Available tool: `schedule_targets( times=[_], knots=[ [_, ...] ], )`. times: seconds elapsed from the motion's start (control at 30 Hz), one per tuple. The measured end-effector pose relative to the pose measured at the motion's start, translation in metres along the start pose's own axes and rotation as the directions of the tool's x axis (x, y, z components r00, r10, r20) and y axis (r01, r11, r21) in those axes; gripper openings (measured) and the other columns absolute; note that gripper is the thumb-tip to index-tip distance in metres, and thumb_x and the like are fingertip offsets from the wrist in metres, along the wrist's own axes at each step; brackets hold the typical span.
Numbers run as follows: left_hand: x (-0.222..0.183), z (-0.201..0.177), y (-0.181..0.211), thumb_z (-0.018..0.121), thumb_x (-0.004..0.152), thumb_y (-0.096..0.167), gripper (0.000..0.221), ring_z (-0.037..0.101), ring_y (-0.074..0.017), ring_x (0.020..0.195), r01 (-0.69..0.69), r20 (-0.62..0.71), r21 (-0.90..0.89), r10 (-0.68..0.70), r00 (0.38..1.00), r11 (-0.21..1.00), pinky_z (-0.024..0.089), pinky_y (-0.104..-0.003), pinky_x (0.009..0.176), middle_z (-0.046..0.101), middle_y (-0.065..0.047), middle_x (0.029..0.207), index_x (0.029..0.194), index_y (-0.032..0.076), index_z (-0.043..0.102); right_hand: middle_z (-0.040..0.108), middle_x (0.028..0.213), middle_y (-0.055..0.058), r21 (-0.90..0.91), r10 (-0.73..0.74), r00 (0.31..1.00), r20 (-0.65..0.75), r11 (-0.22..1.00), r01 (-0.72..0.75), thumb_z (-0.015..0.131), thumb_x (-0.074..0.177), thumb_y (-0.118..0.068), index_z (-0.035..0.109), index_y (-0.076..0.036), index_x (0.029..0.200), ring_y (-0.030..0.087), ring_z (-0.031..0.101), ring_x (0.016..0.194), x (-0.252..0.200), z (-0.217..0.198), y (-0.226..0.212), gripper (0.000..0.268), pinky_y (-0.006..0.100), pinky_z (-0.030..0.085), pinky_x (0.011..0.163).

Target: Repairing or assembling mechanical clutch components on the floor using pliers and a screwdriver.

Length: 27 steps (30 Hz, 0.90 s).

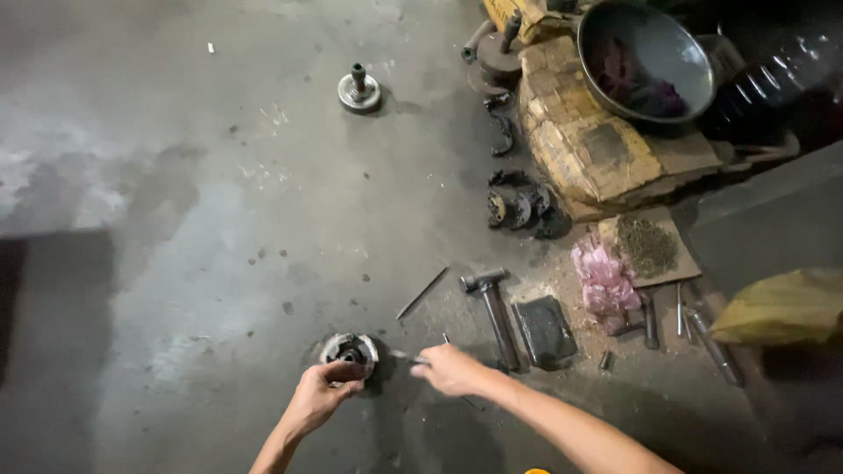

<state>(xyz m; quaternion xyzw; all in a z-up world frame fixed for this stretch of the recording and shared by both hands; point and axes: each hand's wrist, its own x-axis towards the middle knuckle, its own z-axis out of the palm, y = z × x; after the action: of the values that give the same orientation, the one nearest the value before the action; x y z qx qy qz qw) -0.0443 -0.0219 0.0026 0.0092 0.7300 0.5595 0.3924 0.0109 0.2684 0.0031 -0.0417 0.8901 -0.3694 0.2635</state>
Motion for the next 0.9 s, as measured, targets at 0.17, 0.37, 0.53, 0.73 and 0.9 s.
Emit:
schedule_targets(
  times=[0.17,0.37,0.53,0.73,0.9],
  knots=[
    [-0.046,-0.003,0.118,0.075,0.087,0.013,0.035,0.075,-0.0186,0.095,0.058,-0.054,-0.126,-0.065,0.996,0.99,0.062,-0.034,0.083,0.081,-0.012,0.106,0.117,-0.004,0.073,0.068,0.088,0.028,0.141,0.109,0.983,-0.147,0.986,-0.088,0.061,0.098,-0.035,0.064,0.003,0.09,0.048,0.065,0.092,-0.041,-0.107,-0.065,0.039,0.054,0.05,0.076],
    [-0.136,0.058,0.328,0.068,0.092,0.015,0.035,0.076,-0.0233,0.095,-0.002,-0.106,-0.454,-0.052,0.993,0.891,0.063,-0.039,0.08,0.079,-0.015,0.109,0.119,-0.006,0.071,0.068,0.076,0.025,0.34,0.327,0.922,-0.208,0.908,-0.246,0.057,0.101,-0.042,0.06,0.002,0.088,0.042,0.07,0.08,-0.154,-0.238,-0.199,0.046,0.049,0.051,0.077],
    [-0.199,0.073,0.482,0.063,0.096,0.016,0.035,0.074,-0.0255,0.096,0.053,-0.104,-0.646,-0.157,0.982,0.761,0.063,-0.043,0.081,0.077,-0.017,0.11,0.12,-0.007,0.069,0.07,0.081,0.022,0.513,0.42,0.752,-0.509,0.849,-0.127,0.063,0.093,-0.036,0.064,-0.001,0.098,0.044,0.067,0.081,-0.212,-0.331,-0.31,0.036,0.05,0.051,0.07],
    [-0.164,-0.009,0.592,0.06,0.098,0.015,0.033,0.073,-0.0291,0.097,0.009,-0.084,-0.675,-0.088,0.993,0.738,0.061,-0.043,0.085,0.075,-0.021,0.11,0.118,-0.011,0.067,0.069,0.079,0.021,0.58,0.567,0.716,-0.408,0.766,-0.276,0.069,0.092,-0.032,0.066,0.0,0.09,0.039,0.065,0.076,-0.161,-0.426,-0.379,0.033,0.048,0.049,0.069],
    [-0.083,-0.124,0.679,0.06,0.097,0.017,0.035,0.072,-0.0274,0.098,0.033,-0.034,-0.684,-0.077,0.996,0.729,0.06,-0.044,0.082,0.073,-0.02,0.112,0.119,-0.009,0.066,0.059,0.067,0.005,0.696,0.525,0.574,-0.629,0.709,0.114,0.069,0.092,-0.023,0.068,-0.002,0.086,0.014,0.053,0.065,-0.06,-0.509,-0.437,0.022,0.035,0.048,0.06]
  ],
)
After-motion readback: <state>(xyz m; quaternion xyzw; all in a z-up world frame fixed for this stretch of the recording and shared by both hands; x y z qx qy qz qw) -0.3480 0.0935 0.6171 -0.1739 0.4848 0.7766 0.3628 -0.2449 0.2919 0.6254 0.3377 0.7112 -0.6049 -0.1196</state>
